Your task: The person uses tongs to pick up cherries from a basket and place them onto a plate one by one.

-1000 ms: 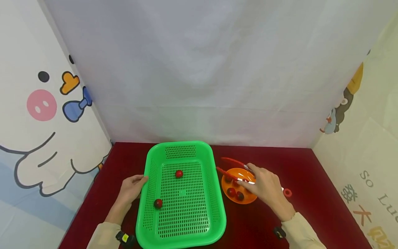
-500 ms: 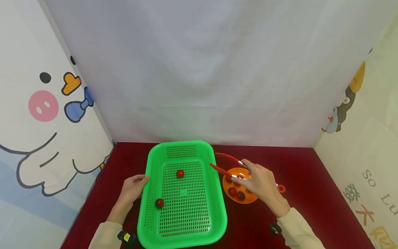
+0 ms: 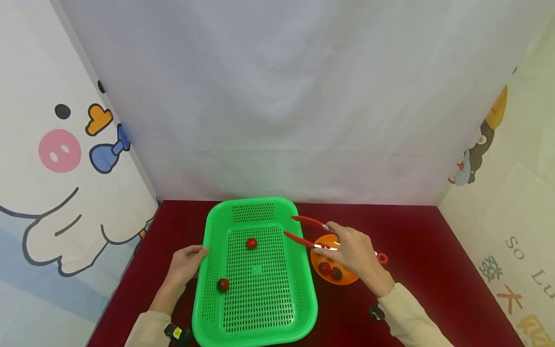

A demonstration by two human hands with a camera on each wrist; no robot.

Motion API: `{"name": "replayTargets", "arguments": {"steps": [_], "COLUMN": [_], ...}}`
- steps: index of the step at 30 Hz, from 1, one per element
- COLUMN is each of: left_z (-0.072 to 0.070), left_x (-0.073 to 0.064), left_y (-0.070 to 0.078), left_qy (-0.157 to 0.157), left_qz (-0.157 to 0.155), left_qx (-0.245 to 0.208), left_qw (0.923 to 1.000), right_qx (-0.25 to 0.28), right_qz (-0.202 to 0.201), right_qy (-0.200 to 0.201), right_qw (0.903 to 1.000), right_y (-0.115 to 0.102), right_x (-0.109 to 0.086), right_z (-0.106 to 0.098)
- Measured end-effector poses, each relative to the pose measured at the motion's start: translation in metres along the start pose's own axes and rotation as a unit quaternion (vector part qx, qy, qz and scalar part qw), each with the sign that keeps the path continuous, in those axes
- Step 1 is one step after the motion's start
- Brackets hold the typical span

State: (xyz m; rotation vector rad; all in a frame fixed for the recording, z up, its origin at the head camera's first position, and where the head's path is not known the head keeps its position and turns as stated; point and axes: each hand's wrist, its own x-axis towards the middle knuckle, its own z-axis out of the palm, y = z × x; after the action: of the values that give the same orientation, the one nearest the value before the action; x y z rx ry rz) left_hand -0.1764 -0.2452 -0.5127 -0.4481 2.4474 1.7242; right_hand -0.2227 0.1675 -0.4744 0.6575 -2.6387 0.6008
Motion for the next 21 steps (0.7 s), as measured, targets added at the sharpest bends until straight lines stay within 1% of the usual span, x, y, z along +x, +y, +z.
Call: {"name": "replayTargets", "arguments": {"steps": [5, 10, 16, 21], "left_z": [0.001, 0.001, 0.001, 0.001], "left_x": [0.0, -0.001, -0.001, -0.002], "left_y": [0.0, 0.0, 0.001, 0.002], "left_qy": [0.002, 0.003, 0.005, 0.003], "left_qz": [0.004, 0.0, 0.003, 0.005], "left_qx": [-0.007, -0.008, 0.0, 0.006], "left_qw": [1.0, 1.0, 1.0, 1.0], "right_qx": [0.008, 0.003, -0.003, 0.003], "right_qz": [-0.002, -0.002, -0.023, -0.024], "right_qy": [-0.013, -0.027, -0.028, -0.044], "right_qw": [0.9999, 0.9996, 0.9993, 0.9988], "right_y": [-0.004, -0.008, -0.013, -0.018], "right_x": [0.005, 0.009, 0.014, 0.018], "right_z": [0.003, 0.008, 0.013, 0.017]}}
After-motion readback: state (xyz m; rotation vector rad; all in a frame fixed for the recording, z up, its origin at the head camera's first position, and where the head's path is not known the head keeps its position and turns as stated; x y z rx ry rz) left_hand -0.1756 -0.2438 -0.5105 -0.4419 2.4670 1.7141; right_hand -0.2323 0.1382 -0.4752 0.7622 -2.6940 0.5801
